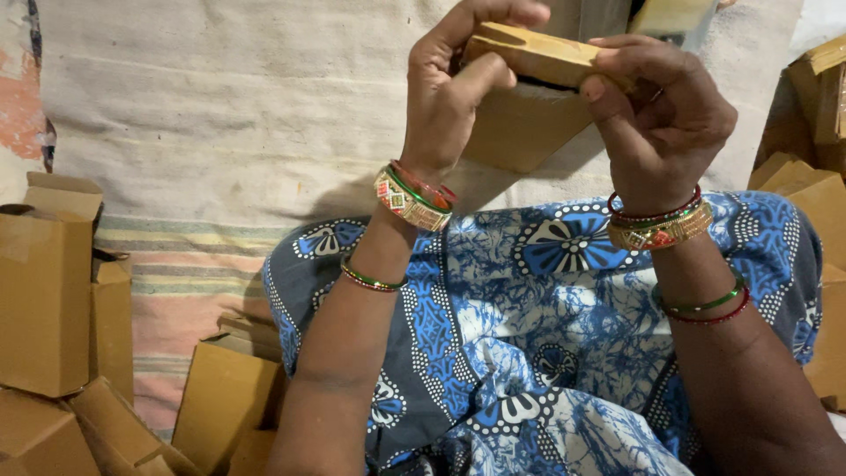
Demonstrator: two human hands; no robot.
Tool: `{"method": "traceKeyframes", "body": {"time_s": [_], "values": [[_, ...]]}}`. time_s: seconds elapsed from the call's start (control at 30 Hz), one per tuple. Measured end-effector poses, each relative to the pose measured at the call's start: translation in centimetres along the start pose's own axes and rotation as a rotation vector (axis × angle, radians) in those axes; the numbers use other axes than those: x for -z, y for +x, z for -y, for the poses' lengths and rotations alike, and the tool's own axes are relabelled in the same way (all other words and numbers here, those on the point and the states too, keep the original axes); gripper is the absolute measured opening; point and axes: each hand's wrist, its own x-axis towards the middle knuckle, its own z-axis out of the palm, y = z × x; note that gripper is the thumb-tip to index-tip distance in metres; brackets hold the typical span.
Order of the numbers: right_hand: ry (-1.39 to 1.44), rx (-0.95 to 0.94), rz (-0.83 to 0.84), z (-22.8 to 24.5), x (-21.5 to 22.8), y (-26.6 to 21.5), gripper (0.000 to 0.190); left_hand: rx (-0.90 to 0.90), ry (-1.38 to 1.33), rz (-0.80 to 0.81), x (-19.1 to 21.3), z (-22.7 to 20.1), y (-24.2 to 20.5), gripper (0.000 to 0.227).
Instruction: The person opens a small brown cardboard box, places a smartwatch box inside, closes the flaps, and seals the box with tape. They repeat this process with another smartwatch box.
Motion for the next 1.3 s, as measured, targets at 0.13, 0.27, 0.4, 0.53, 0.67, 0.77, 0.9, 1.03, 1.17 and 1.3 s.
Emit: {"method": "traceKeyframes", "body": {"time_s": [0.13, 0.27, 0.4, 0.53, 0.67, 0.77, 0.9, 1.03, 1.17, 1.3], "values": [[-0.051, 0.101, 0.068, 0.0, -0.1, 0.5, 0.019, -0.109, -0.014, -0.045, 0.1, 0.7, -0.1, 0.026], [-0.131, 0.165, 0.121, -0.2, 0.2, 0.6, 0.025, -0.126, -0.020, -0.051, 0.3, 1.2, -0.1, 0.024], [-0.167, 0.193, 0.166, -0.3, 0.5, 0.8, 0.036, -0.176, -0.023, -0.003, 0.7, 1.2, -0.4, 0.024], [-0.057, 0.187, 0.200, -0.4, 0.4, 0.8, 0.037, -0.202, -0.020, 0.029, 1.0, 1.4, -0.7, 0.022], [-0.157, 0.247, 0.183, -0.8, 0.0, 0.6, 0.032, -0.194, 0.016, -0.027, 0.6, 2.1, -0.9, 0.025], [-0.244, 0.280, 0.153, -1.2, -0.1, 0.4, 0.028, -0.245, 0.169, -0.063, 0.3, 2.3, -1.4, 0.012], [-0.206, 0.309, 0.145, -1.4, 0.1, 0.4, 0.020, -0.312, 0.365, 0.021, 0.1, 1.0, -2.3, 0.032], [-0.225, 0.366, 0.170, -0.6, -0.8, 1.7, 0.015, -0.317, 0.472, -0.057, 0.2, -1.2, -3.7, 0.029], [-0.039, 0.411, 0.197, 0.5, -1.9, 2.1, 0.015, -0.398, 0.500, -0.157, 0.0, -1.0, -5.3, 0.034], [-0.224, 0.360, 0.189, 1.3, -3.1, 3.6, 0.024, -0.316, 0.494, -0.168, 0.8, 0.0, -3.4, 0.043]]}}
